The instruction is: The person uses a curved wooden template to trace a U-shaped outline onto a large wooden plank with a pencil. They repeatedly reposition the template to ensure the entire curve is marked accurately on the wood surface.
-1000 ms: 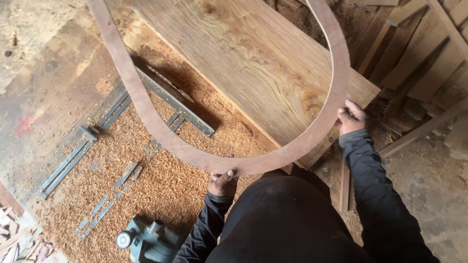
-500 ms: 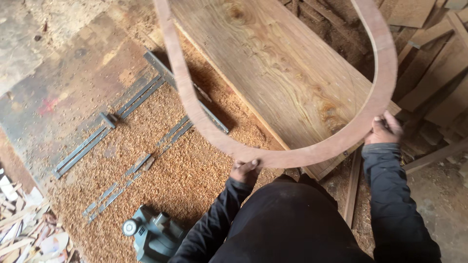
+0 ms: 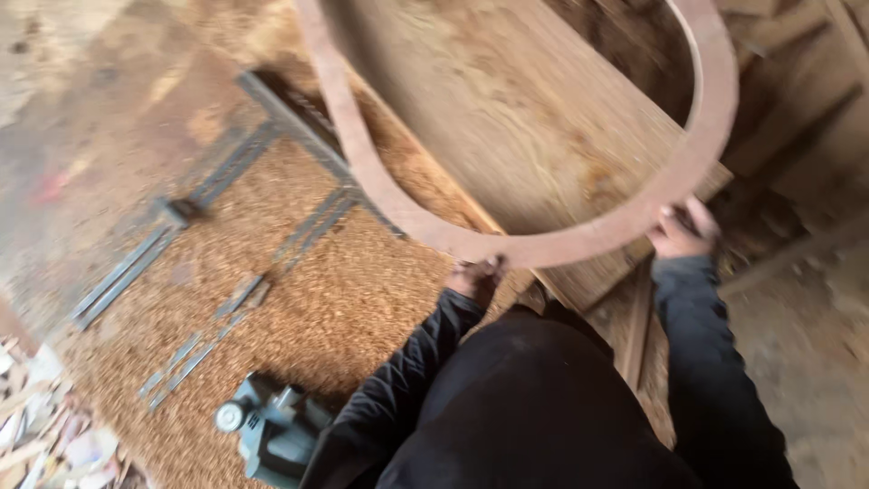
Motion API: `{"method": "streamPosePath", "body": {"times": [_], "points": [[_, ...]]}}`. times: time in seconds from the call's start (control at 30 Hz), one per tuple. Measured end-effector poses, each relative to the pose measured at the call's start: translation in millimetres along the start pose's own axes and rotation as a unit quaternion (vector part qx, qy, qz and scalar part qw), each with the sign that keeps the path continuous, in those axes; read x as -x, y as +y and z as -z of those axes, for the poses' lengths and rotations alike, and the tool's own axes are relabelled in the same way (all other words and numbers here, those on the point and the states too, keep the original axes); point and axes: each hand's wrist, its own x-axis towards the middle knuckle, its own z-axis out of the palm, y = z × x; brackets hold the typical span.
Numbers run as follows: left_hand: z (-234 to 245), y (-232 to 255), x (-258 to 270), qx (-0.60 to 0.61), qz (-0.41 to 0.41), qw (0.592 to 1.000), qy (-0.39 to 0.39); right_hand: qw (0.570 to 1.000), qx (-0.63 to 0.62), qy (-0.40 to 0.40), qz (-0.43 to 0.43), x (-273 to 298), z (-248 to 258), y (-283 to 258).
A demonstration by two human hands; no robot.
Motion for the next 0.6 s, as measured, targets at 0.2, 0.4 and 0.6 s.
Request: {"method": "streamPosePath", "body": {"times": [0.2,0.4,0.6], "points": [[3.0,-0.4,-1.9,-0.017,0.029,0.999,-0.007,0.994,-0.101,0.033,-0.011,-0.7,-1.9,5.4],[-19.6,10.7,10.6,-0.024,0.040,0.999,-0.015,0.998,-0.034,0.054,-0.006,12.8,-32.0,-26.0],[-23.8,14.8,12.2,-0.027,0.041,0.999,-0.023,0.996,-0.019,0.076,-0.030,15.9,-36.0,-30.4]]}}
